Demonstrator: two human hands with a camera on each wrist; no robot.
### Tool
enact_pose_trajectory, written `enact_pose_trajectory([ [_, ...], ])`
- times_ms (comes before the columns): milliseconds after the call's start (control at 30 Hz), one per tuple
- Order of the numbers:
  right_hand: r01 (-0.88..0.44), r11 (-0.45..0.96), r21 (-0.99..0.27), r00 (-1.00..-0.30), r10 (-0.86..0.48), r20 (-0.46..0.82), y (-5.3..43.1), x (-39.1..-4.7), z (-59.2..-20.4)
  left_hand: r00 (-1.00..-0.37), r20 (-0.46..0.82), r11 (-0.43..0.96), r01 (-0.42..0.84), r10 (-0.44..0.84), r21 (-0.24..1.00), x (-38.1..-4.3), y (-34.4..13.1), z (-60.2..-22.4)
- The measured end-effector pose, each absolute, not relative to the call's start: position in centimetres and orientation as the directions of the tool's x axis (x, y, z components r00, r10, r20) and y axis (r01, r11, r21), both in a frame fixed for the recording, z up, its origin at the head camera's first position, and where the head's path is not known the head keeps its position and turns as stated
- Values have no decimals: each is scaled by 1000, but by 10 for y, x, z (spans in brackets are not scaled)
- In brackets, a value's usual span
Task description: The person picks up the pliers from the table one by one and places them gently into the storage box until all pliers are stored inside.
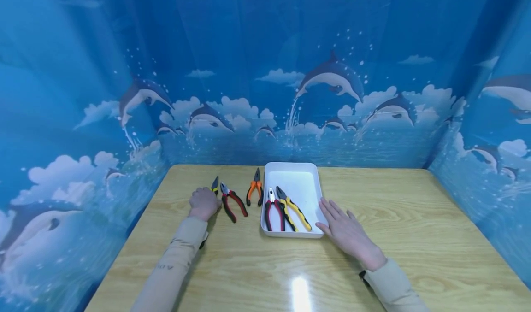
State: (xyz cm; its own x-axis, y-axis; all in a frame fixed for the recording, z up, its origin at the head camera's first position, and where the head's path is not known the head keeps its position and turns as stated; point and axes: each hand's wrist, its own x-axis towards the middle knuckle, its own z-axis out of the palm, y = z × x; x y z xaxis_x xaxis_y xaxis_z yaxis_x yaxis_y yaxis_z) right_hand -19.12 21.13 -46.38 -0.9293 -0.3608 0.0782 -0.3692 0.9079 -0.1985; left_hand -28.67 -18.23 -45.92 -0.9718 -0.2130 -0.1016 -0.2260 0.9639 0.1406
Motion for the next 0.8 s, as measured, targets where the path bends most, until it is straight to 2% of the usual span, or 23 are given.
enact_pose_trajectory([
  [200,-370,906,-205,-929,-362,78,211,-190,-464,-963,-92,943,-268,-254,198,-287,-184,-459],
  [333,-373,905,-204,-928,-365,78,212,-190,-464,-975,-25,956,-223,-222,189,-285,-185,-455],
  [533,-380,902,-205,-925,-370,87,212,-190,-463,-983,130,989,-123,-132,77,-278,-180,-447],
  [800,-373,905,-205,-928,-365,78,211,-190,-464,-928,370,999,-31,-45,43,-266,-169,-443],
])
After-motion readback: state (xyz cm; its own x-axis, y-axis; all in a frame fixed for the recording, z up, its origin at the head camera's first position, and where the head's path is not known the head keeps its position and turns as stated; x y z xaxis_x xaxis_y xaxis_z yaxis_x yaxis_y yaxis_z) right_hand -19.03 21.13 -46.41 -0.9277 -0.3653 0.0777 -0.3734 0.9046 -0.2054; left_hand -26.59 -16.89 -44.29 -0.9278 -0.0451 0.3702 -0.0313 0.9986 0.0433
